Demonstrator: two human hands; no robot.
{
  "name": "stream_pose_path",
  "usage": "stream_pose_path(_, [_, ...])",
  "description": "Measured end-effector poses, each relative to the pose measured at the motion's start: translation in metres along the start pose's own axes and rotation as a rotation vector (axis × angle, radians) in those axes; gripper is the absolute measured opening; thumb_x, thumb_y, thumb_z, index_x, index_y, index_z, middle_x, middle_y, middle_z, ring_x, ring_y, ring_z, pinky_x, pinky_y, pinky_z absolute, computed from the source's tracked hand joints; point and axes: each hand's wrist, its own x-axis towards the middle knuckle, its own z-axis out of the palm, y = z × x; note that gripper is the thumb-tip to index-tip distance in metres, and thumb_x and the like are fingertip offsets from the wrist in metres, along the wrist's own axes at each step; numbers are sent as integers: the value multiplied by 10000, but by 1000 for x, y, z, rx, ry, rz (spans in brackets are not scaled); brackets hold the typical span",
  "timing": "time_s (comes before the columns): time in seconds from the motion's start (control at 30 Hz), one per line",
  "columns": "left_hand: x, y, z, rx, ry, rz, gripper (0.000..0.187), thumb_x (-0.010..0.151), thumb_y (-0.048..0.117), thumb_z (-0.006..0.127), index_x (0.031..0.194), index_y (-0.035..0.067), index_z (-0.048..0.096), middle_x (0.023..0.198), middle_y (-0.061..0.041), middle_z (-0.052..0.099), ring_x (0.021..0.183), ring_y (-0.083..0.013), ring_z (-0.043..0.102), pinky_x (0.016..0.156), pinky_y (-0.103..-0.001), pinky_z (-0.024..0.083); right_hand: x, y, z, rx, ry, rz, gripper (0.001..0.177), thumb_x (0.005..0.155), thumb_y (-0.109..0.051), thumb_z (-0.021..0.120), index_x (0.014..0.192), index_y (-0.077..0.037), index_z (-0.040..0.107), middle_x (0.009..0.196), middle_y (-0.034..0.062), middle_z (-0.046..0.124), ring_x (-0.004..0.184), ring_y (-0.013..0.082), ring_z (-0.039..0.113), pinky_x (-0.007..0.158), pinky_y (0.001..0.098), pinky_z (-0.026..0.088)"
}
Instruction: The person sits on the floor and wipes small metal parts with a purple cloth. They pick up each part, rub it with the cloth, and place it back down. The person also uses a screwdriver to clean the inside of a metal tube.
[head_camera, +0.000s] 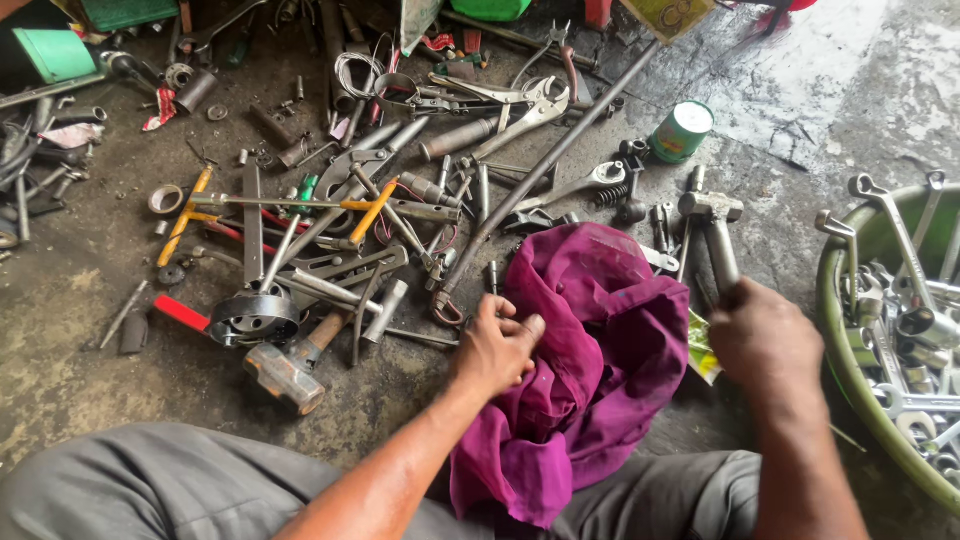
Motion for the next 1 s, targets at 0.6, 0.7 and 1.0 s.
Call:
stream_pose_path(0.6, [-23,3,5,65,-262,679,267,923,262,755,1073,57,673,1022,-91,741,960,-176,707,858,-335,589,13,46,31,1188,10,-467,368,822,-58,628,1184,-37,689,1055,147,714,928,240,717,811,334,594])
stream_pose_path(0.7, [-24,-8,9,185,-381,712,281,955,297,709,1097,56,691,1075,-104,743,1018,-203,710,903,-365,573,18,50,27,1457,-44,-318,353,839,-78,643,1187,-38,682,1055,139,719,927,234,719,808,330,599])
stream_pose_path(1.0, [41,6,-69,583,499,701,314,977,171,509,1195,-1,656,1120,-180,677,975,-284,684,850,-397,564,24,38,52,1968,-295,-272,321,891,-138,686,1196,-39,660,1053,116,735,922,214,723,797,320,613])
